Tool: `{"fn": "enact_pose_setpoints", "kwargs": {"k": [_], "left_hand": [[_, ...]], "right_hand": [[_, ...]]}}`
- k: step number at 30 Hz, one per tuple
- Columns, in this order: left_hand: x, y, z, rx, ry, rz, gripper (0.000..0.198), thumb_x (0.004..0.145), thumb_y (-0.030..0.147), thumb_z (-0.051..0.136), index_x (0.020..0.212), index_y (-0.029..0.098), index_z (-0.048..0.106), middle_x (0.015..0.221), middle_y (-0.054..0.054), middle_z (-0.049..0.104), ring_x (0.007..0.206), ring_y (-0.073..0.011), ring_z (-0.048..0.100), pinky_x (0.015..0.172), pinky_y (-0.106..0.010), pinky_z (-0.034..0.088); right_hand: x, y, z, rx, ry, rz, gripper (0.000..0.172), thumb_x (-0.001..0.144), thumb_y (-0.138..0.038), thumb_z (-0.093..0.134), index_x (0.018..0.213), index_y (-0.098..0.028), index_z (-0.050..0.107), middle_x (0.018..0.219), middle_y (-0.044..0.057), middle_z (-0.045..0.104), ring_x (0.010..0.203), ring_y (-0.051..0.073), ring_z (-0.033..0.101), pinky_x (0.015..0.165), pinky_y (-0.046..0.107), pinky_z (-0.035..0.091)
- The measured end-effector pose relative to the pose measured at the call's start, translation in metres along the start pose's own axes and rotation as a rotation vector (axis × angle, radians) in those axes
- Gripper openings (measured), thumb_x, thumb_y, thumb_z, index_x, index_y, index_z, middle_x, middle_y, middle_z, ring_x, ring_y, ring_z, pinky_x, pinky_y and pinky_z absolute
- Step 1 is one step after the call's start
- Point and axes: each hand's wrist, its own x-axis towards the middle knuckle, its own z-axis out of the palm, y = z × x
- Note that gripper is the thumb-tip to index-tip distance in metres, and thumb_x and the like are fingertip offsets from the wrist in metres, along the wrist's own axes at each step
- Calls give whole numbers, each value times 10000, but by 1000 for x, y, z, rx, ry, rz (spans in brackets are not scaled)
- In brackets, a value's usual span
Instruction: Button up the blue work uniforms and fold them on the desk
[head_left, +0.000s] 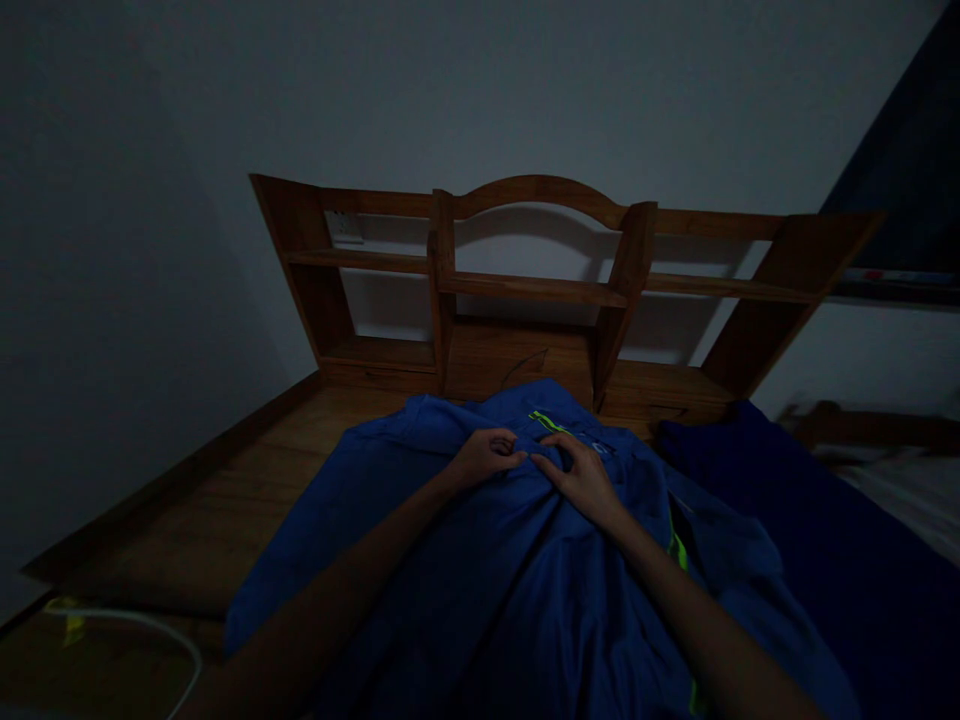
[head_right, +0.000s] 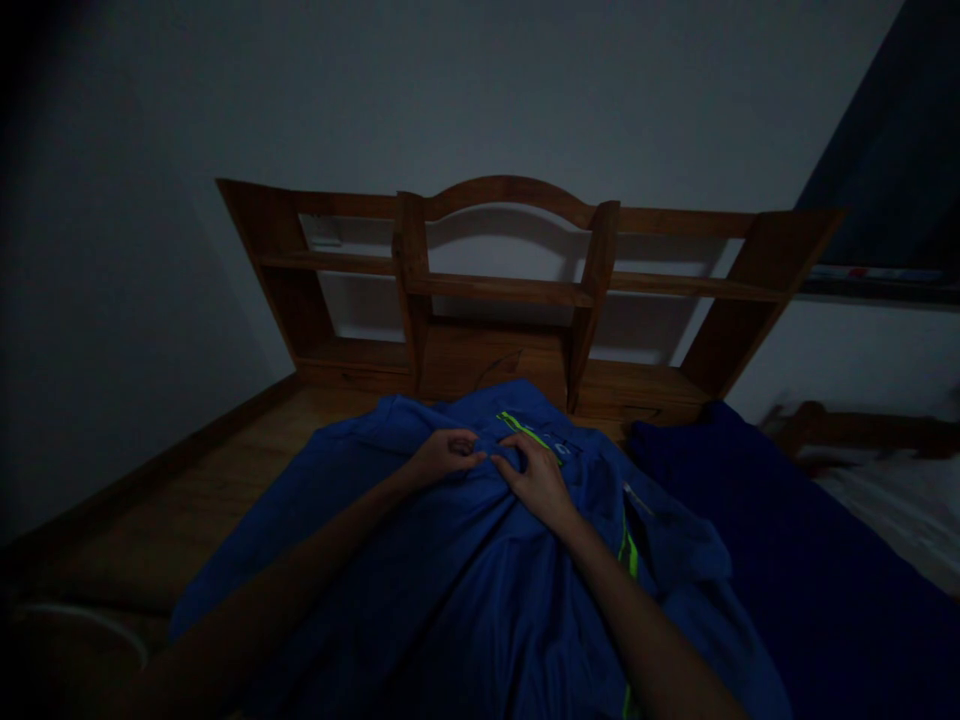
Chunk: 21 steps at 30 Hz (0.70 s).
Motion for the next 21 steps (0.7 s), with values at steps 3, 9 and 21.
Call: {"fn": "enact_pose_setpoints", "kwargs": {"k": [3, 9, 21], "left_hand": [[-1, 3, 1, 44, 17, 28, 259, 668, 334, 689, 812, 135, 609, 685, 16, 578, 655, -106, 557, 637, -211, 448], [-1, 5, 3, 95, 38, 73, 237, 673, 307, 674, 828, 138, 613, 697, 12, 602, 649, -105, 573, 639, -204, 465], [-12, 22, 2, 364, 45, 355, 134, 775, 242, 584, 867, 151, 616, 738, -2, 588, 632, -94, 545, 622, -207, 446]], "right_hand": [[0, -3, -2, -1, -12, -8, 163, 814, -337, 595, 932, -229, 625, 936, 21, 651, 895, 186, 597, 812, 318, 445], [0, -5, -3, 30, -34, -24, 149, 815, -328, 598, 919, -228, 635, 925, 17, 653, 888, 176, 596, 817, 308, 441], [1, 3, -1, 64, -42, 64, 239, 801, -403, 601, 926, -203, 644, 902, 15, 654, 853, 170, 580, 796, 285, 421]]}}
